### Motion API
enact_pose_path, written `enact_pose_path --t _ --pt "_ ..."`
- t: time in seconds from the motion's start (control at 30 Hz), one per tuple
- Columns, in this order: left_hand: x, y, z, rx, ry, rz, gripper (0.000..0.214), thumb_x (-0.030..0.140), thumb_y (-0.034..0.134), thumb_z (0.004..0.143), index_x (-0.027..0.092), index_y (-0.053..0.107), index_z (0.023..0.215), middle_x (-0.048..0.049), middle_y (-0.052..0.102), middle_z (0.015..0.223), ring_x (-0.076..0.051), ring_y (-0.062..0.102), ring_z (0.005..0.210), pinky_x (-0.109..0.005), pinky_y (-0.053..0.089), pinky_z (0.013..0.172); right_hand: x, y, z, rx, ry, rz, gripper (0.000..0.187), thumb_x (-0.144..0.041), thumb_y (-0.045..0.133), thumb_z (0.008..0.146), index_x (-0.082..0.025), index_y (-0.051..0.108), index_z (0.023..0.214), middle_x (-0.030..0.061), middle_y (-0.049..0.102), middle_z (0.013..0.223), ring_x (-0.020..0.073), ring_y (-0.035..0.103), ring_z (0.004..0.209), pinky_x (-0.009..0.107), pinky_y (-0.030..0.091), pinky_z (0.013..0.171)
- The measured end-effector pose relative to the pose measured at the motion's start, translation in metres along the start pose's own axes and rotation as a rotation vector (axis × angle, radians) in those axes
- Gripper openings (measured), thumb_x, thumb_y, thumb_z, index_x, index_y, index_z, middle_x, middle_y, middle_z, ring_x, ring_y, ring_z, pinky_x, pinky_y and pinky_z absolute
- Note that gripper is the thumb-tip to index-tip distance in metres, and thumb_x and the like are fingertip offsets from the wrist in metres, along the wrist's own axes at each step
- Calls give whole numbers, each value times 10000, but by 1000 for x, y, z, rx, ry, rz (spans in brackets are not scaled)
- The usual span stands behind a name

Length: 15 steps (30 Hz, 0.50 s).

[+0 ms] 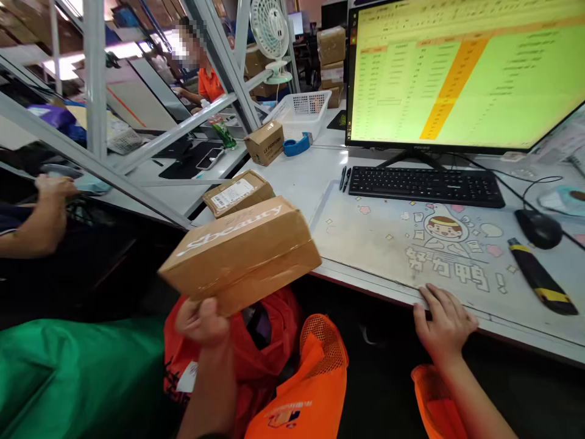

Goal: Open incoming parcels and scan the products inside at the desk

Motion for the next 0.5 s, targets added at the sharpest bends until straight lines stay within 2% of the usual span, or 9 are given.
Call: enact_pose_path --t 0.07,0.13,0.2,0.27,0.33,0.4,0.43,0.47,0.5 --pt "11 54 -9 -24 27 -39 486 610 553 932 224 437 659 28 339 594 -147 393 564 -307 348 546 0 -3 1 -29 -1 5 277 -301 633 1003 -195 718 1245 84 797 1226 274 734 1107 405 356 939" --pt "20 98 -13 -105 57 -60 449 619 571 888 230 501 674 1 406 601 -188 475 619 -336 375 577 -1 -6 1 -50 -15 9 291 -306 616 1016 -198 707 1270 89 792 1245 281 736 1114 407 378 932" --pt "23 123 -10 -189 97 -67 487 683 532 866 240 531 661 -32 461 594 -223 531 650 -361 398 594 -2 -7 0 -56 -31 10 307 -318 603 1022 -208 699 1293 86 791 1251 285 744 1107 405 399 912" --pt "21 126 5 -246 138 -61 592 772 404 869 256 507 599 -58 480 559 -231 534 606 -379 406 585 -3 -8 0 -37 -41 -6 334 -329 601 1017 -219 695 1317 77 799 1235 288 755 1081 404 411 879" --pt "18 117 38 -237 163 -32 667 797 238 896 271 469 558 -73 486 539 -227 502 561 -394 404 589 -3 -8 0 4 -56 -34 382 -339 599 1007 -218 693 1356 72 811 1197 291 769 1029 405 411 825" --pt "22 112 91 -172 174 30 644 746 197 932 274 442 568 -71 489 557 -223 478 586 -398 412 637 -4 -7 -1 54 -80 -50 447 -342 595 996 -215 685 1415 69 824 1143 288 779 948 404 402 756" --pt "28 119 124 -151 186 76 585 714 281 931 269 431 583 -60 491 579 -218 479 626 -393 425 681 -4 -6 -2 80 -94 -54 480 -339 596 989 -224 677 1448 63 830 1111 285 782 905 405 395 727" --pt "37 136 160 -163 199 112 527 660 354 933 257 442 605 -54 515 620 -213 500 685 -385 448 743 -4 -6 -5 107 -110 -53 511 -333 598 980 -240 668 1477 56 835 1076 281 782 864 407 387 702" --pt "47 162 198 -199 208 137 478 580 371 958 242 474 636 -52 551 682 -208 527 757 -374 466 810 -3 -7 -8 133 -117 -50 539 -324 606 967 -261 658 1500 48 838 1038 283 782 833 411 383 682"
Point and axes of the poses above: each hand's wrist, its own z-axis towards the middle knuckle, its own y-axis out of the palm, x = y × z, the point moved 8 cm from there along z, towards the middle knuckle
